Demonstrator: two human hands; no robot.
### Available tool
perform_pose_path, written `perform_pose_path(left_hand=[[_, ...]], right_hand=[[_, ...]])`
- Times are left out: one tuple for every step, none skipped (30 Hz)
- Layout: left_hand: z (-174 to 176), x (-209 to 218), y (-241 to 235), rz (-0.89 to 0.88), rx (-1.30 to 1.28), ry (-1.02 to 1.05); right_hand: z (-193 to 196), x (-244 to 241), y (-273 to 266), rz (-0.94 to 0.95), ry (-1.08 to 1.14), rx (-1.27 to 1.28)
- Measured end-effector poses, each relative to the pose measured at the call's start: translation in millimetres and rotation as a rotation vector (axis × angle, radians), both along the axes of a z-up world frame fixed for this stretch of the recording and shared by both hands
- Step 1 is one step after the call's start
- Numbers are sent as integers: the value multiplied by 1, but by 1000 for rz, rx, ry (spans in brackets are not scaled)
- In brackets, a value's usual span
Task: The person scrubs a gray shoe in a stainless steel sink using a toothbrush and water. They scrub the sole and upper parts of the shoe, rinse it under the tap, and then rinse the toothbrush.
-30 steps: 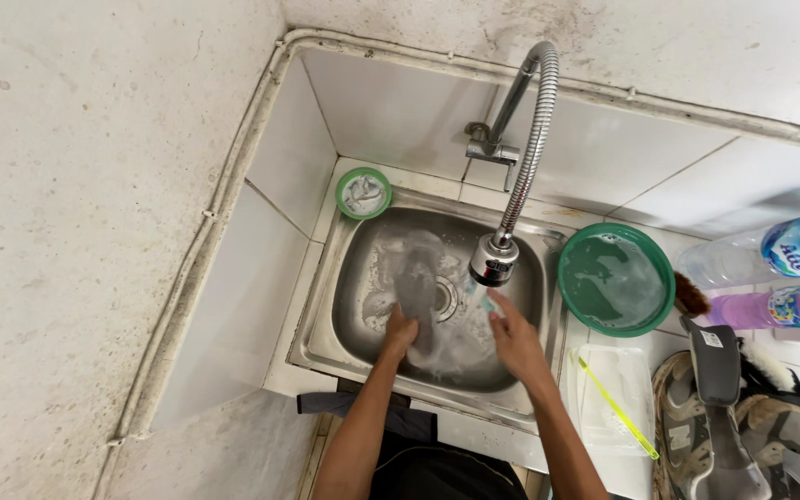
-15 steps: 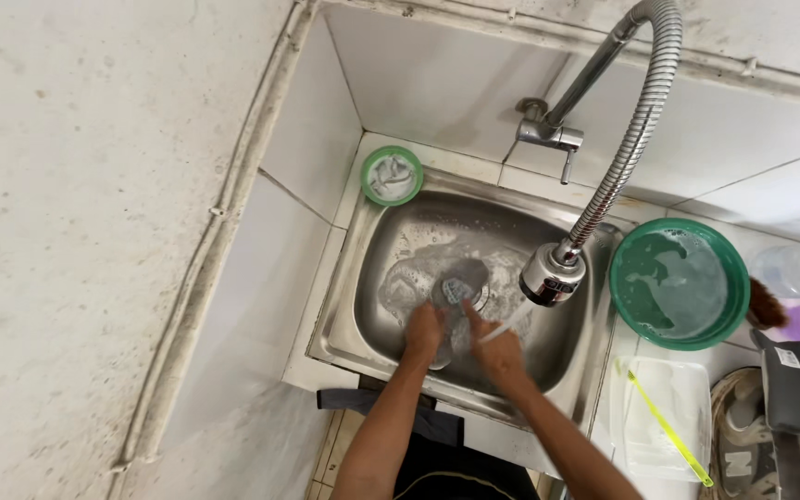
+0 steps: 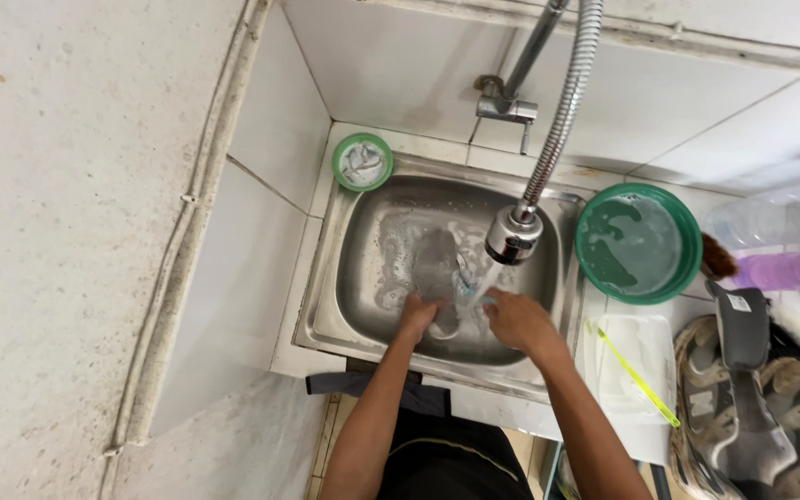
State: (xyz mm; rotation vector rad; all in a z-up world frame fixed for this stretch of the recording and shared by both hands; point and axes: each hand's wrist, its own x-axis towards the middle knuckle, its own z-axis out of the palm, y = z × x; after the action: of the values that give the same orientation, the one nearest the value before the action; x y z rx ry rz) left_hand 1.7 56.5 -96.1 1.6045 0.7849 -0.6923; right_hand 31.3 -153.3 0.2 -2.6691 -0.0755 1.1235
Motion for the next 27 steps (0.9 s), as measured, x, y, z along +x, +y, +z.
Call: perform_pose_path(left_hand=[[6, -10, -9, -6, -4, 3], [12, -16, -15, 86, -192, 15], [18, -21, -22, 177, -380, 27], [21, -22, -28, 170, -379, 32], [23, -23, -35, 254, -491, 100], [25, -25, -41, 342, -600, 171], [29, -31, -40, 340, -598, 178], [34, -32, -39, 335, -640, 181], [38, -33, -38, 330, -683, 183], [39, -32, -38, 329, -683, 180], [39, -31, -39, 324, -655, 161], [39, -30, -37, 322, -625, 142], [39, -29, -33, 325, -623, 138], [40, -29, -29, 288, -579, 106], [40, -29, -26, 252, -534, 74], [42, -29, -25, 257, -534, 73], [45, -29, -24, 190, -513, 47], [47, -31, -24, 116, -494, 25], [49, -32, -20, 116, -495, 29], [51, -28, -20, 70, -478, -9], [54, -24, -19, 24, -461, -46], [57, -22, -18, 25, -464, -52], [61, -21, -17, 31, -460, -78], [65, -14, -15, 36, -455, -111], [66, -11, -11, 37, -456, -125], [67, -7, -7, -7, -442, -141], [68, -3, -3, -50, -427, -156]], right_hand=[[35, -3, 1, -6, 3, -4], [70, -3, 3, -37, 13, 22], [105, -2, 5, -67, 22, 49], [116, -8, 3, -75, 26, 49], [126, -14, 2, -83, 46, 26], [136, -20, 2, -89, 69, 2], [118, -30, -3, -93, 75, 3], [101, -36, -7, -87, 71, 2], [84, -42, -11, -81, 66, 1], [88, -47, -14, -82, 63, 2], [92, -53, -17, -106, 55, -18], [95, -57, -18, -126, 48, -36], [106, -57, -18, -122, 45, -33], [116, -57, -19, -179, 54, -30], [127, -57, -20, -237, 62, -28], [168, -52, -8, -231, 63, -27], [209, -47, 4, -236, 71, -33], [249, -44, 16, -247, 81, -42], [261, -37, 17, -248, 84, -43], [275, -28, 17, -210, 77, -51], [289, -19, 17, -173, 70, -59], [297, -14, 21, -171, 64, -61], [305, -10, 25, -153, 50, -52], [313, -3, 30, -133, 29, -40], [314, 2, 36, -130, 15, -39], [316, 7, 41, -103, -14, -36], [318, 11, 47, -76, -43, -33]])
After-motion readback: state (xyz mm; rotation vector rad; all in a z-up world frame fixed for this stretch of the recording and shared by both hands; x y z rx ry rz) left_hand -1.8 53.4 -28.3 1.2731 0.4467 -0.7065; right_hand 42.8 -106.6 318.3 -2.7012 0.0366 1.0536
